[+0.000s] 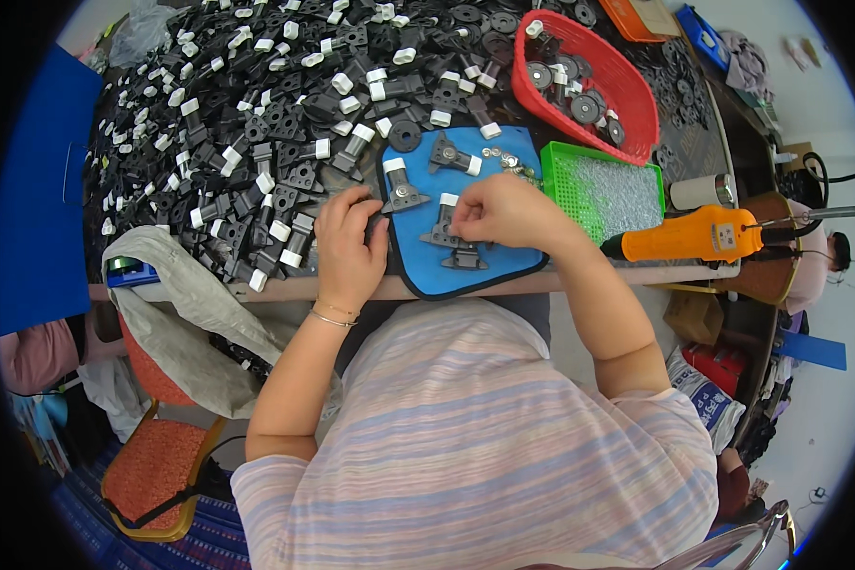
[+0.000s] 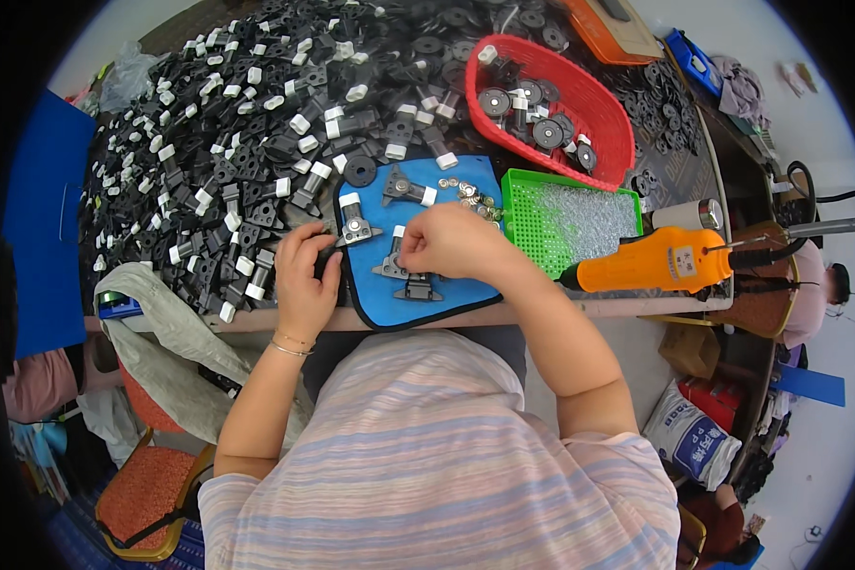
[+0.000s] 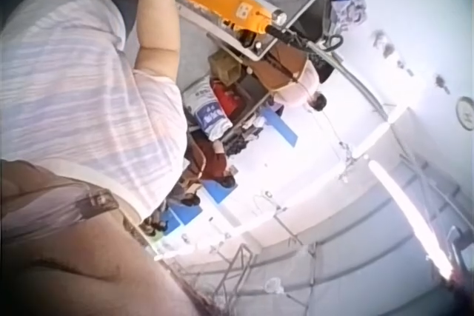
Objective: Assembling small mechanical components using an electric screwdriver at a workbench.
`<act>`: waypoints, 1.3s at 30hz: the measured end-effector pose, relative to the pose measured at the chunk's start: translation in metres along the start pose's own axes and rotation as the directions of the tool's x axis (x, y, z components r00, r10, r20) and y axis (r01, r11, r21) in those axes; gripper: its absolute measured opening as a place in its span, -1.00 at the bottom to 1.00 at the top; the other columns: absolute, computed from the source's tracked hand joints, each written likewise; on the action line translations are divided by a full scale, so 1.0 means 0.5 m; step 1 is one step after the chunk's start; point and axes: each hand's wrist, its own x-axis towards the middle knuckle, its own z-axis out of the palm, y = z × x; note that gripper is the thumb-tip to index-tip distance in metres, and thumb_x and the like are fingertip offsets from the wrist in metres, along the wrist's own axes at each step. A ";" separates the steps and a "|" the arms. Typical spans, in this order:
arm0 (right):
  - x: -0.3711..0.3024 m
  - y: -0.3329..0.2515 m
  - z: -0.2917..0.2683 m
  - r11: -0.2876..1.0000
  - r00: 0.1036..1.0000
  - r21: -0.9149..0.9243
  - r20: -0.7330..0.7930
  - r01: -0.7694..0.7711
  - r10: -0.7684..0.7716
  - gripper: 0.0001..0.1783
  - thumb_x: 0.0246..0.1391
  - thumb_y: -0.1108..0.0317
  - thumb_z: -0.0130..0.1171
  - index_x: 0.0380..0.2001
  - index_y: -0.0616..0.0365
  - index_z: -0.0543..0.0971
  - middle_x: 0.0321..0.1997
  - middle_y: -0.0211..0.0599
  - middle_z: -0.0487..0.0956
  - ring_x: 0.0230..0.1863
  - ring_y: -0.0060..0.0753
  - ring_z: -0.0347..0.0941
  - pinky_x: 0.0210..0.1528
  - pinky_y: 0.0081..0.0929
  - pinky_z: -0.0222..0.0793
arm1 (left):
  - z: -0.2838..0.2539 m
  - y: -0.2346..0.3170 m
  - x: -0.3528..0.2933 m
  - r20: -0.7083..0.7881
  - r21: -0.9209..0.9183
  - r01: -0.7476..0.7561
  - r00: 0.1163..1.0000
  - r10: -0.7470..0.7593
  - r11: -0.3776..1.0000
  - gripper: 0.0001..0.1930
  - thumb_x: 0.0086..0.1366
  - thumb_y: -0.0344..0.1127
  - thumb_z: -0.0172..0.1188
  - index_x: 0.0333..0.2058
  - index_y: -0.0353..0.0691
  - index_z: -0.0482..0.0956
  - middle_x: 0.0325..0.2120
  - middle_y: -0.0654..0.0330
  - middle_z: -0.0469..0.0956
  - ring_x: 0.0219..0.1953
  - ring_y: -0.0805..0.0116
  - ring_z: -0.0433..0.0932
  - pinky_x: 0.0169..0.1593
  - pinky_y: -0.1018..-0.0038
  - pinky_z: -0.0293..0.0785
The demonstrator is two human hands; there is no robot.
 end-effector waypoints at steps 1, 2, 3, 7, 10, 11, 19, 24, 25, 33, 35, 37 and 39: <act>0.003 -0.005 0.002 1.000 1.000 0.002 0.000 0.000 0.000 -0.84 -0.21 0.32 0.25 -0.57 0.21 0.61 -0.62 -0.25 0.56 -0.56 -0.41 0.51 -0.46 -0.49 0.39 | 0.000 0.000 0.000 -0.002 -0.005 0.000 1.000 0.000 1.000 -0.76 -0.01 -0.46 0.20 -0.30 -0.24 0.48 -0.16 0.10 0.43 -0.08 0.08 0.38 0.00 0.28 0.25; 0.005 -0.009 0.003 0.999 1.000 -0.036 -0.001 -0.021 0.021 -0.83 -0.20 0.32 0.26 -0.55 0.21 0.61 -0.63 -0.29 0.55 -0.60 -0.47 0.47 -0.50 -0.53 0.37 | 0.000 0.001 0.000 -0.001 -0.004 -0.001 1.000 0.001 1.000 -0.76 -0.01 -0.46 0.20 -0.30 -0.24 0.48 -0.16 0.10 0.43 -0.08 0.08 0.38 0.00 0.28 0.25; 0.007 -0.010 0.004 0.996 0.999 -0.074 -0.001 -0.042 0.042 -0.83 -0.18 0.33 0.28 -0.54 0.22 0.61 -0.65 -0.32 0.54 -0.64 -0.54 0.43 -0.55 -0.56 0.34 | 0.000 0.001 -0.001 -0.006 -0.004 0.000 1.000 0.000 1.000 -0.76 -0.01 -0.46 0.20 -0.29 -0.24 0.48 -0.16 0.10 0.44 -0.08 0.09 0.38 -0.01 0.29 0.25; 0.007 -0.007 0.001 0.994 0.998 -0.088 -0.039 -0.057 0.054 -0.81 -0.19 0.30 0.30 -0.54 0.21 0.61 -0.63 -0.30 0.55 -0.64 -0.50 0.45 -0.56 -0.53 0.34 | 0.001 -0.001 -0.003 -0.012 -0.014 -0.008 1.000 0.008 1.000 -0.75 -0.01 -0.42 0.22 -0.29 -0.23 0.48 -0.15 0.10 0.42 -0.07 0.08 0.37 -0.01 0.28 0.24; -0.007 0.000 0.000 0.989 0.992 -0.134 -0.116 -0.069 0.053 -0.81 -0.21 0.29 0.31 -0.56 0.20 0.60 -0.63 -0.28 0.56 -0.61 -0.44 0.48 -0.53 -0.51 0.36 | -0.004 0.007 -0.004 -0.041 0.000 -0.106 0.994 0.105 0.994 -0.74 -0.04 -0.36 0.25 -0.31 -0.20 0.50 -0.11 0.12 0.39 -0.03 0.08 0.34 0.01 0.25 0.18; -0.012 0.006 0.003 0.978 0.983 -0.207 -0.180 -0.020 -0.019 -0.82 -0.21 0.30 0.31 -0.57 0.18 0.60 -0.63 -0.29 0.56 -0.58 -0.41 0.49 -0.51 -0.51 0.37 | -0.008 0.014 -0.004 -0.039 -0.002 -0.107 0.994 0.107 0.994 -0.74 -0.04 -0.36 0.25 -0.31 -0.20 0.50 -0.11 0.12 0.39 -0.03 0.08 0.34 0.01 0.25 0.18; -0.105 0.021 0.045 0.908 0.928 -0.222 -0.038 0.354 -0.371 -0.88 -0.17 0.30 0.25 -0.51 0.05 0.56 -0.18 -0.48 0.56 -0.40 -0.34 0.51 -0.38 -0.44 0.43 | 0.005 0.068 -0.006 0.159 0.128 -0.191 0.973 0.170 0.973 -0.70 -0.11 -0.21 0.32 -0.34 -0.12 0.54 0.06 0.13 0.30 0.13 0.11 0.19 0.14 0.09 -0.07; -0.117 0.040 0.072 0.826 0.863 -0.343 -0.075 0.448 -0.500 -0.89 -0.19 0.31 0.25 -0.53 0.04 0.56 -0.18 -0.53 0.56 -0.22 -0.34 0.47 -0.25 -0.43 0.42 | 0.012 0.062 -0.007 0.218 0.184 -0.199 0.963 0.158 0.963 -0.76 -0.12 -0.25 0.32 -0.42 -0.13 0.54 0.08 0.15 0.29 0.15 0.11 0.17 0.15 0.04 -0.10; -0.118 0.046 0.071 0.818 0.866 -0.386 -0.083 0.428 -0.492 -0.89 -0.18 0.31 0.25 -0.52 0.05 0.55 -0.18 -0.51 0.56 -0.23 -0.33 0.47 -0.25 -0.43 0.42 | 0.007 0.060 -0.006 0.204 0.201 -0.192 0.967 0.151 0.961 -0.78 -0.12 -0.27 0.32 -0.44 -0.13 0.54 0.08 0.15 0.29 0.16 0.12 0.16 0.15 0.05 -0.10; -0.141 0.073 0.064 0.918 0.915 -0.171 -0.135 0.358 -0.381 -0.86 -0.14 0.35 0.24 -0.49 0.13 0.52 -0.18 -0.33 0.55 -0.25 -0.21 0.49 -0.25 -0.38 0.41 | -0.036 0.080 -0.011 0.215 0.209 -0.154 0.971 0.108 0.966 -0.69 -0.15 -0.22 0.33 -0.36 -0.11 0.54 0.09 0.13 0.28 0.17 0.11 0.15 0.16 0.09 -0.12; -0.139 0.074 0.062 0.954 0.949 -0.067 -0.107 0.292 -0.297 -0.87 -0.12 0.37 0.23 -0.48 0.15 0.51 -0.15 -0.26 0.54 -0.25 -0.16 0.48 -0.25 -0.37 0.41 | -0.027 0.098 -0.015 0.267 0.152 -0.207 0.950 0.161 0.967 -0.66 -0.16 -0.18 0.34 -0.36 -0.10 0.54 0.10 0.12 0.26 0.17 0.10 0.14 0.17 0.09 -0.13; -0.135 0.073 0.067 0.954 0.944 -0.064 -0.140 0.293 -0.299 -0.87 -0.11 0.38 0.22 -0.47 0.15 0.50 -0.14 -0.24 0.53 -0.24 -0.13 0.48 -0.25 -0.36 0.40 | -0.008 0.116 -0.018 0.319 0.110 -0.261 0.923 0.215 0.959 -0.66 -0.19 -0.15 0.35 -0.39 -0.11 0.53 0.11 0.12 0.25 0.19 0.12 0.13 0.17 0.07 -0.14; -0.129 0.076 0.073 0.954 0.938 -0.061 -0.174 0.294 -0.300 -0.87 -0.10 0.39 0.21 -0.46 0.16 0.49 -0.12 -0.21 0.53 -0.22 -0.11 0.48 -0.24 -0.36 0.40 | 0.012 0.133 -0.018 0.384 0.140 -0.287 0.898 0.215 0.948 -0.65 -0.16 -0.11 0.35 -0.40 -0.16 0.55 0.12 0.10 0.25 0.19 0.11 0.12 0.18 0.06 -0.15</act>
